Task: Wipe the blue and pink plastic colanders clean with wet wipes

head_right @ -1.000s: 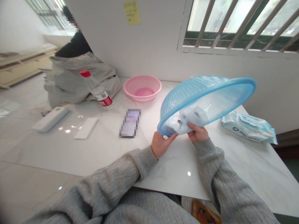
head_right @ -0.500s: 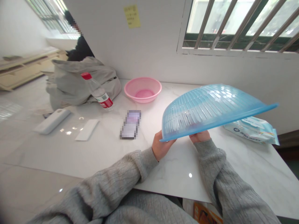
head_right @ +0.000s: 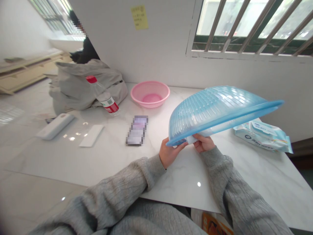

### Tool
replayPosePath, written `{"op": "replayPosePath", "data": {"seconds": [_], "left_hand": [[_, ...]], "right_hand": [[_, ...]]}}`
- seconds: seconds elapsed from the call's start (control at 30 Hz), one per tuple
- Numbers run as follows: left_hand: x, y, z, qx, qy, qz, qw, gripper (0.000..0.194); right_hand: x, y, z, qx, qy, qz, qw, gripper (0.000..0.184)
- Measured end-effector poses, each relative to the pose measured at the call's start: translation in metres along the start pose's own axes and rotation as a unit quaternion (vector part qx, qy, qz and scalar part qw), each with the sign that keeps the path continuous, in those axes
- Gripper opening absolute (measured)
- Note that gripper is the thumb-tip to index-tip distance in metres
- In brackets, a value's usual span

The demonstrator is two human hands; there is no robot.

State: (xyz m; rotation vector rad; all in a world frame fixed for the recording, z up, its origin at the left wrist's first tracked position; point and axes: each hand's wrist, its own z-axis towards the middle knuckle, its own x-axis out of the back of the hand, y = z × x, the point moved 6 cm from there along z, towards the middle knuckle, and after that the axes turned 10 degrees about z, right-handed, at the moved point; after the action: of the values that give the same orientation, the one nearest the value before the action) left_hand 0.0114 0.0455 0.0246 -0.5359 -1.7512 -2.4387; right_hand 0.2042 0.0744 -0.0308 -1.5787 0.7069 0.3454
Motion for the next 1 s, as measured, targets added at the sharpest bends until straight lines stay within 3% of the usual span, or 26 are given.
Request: {"op": "replayPosePath", "data": {"seconds": [0.33,0.47,0.7,0.87,1.0], "left_hand": [[0.000,-0.003,0.002,0.001,0.009,0.000,1.000,0.024],[0.001,-0.002,0.002,-0.004,0.015,0.004,1.000,0.023],[-0.001,-0.004,0.002,-0.016,-0.008,0.004,1.000,0.010],[-0.001,-0.004,0.003,-0.006,-0.005,0.024,1.000,0.014],[0.001,-0.001,0.003,-0.016,-0.002,0.015,1.000,0.018]], "right_hand": [[-0.004,-0.003,-0.003,0.011,0.037,0.011,0.999,0.036],[-0.004,-0.002,-0.001,-0.011,0.005,0.011,1.000,0.046],[0.001,-0.014,-0.002,0.060,-0.015,-0.042,0.997,0.017],[-0.017,-0.020,-0.003,0.077,-0.008,-0.017,0.997,0.031],[-0.039,-0.021,-0.007,0.023,-0.026,0.028,0.999,0.046]]}}
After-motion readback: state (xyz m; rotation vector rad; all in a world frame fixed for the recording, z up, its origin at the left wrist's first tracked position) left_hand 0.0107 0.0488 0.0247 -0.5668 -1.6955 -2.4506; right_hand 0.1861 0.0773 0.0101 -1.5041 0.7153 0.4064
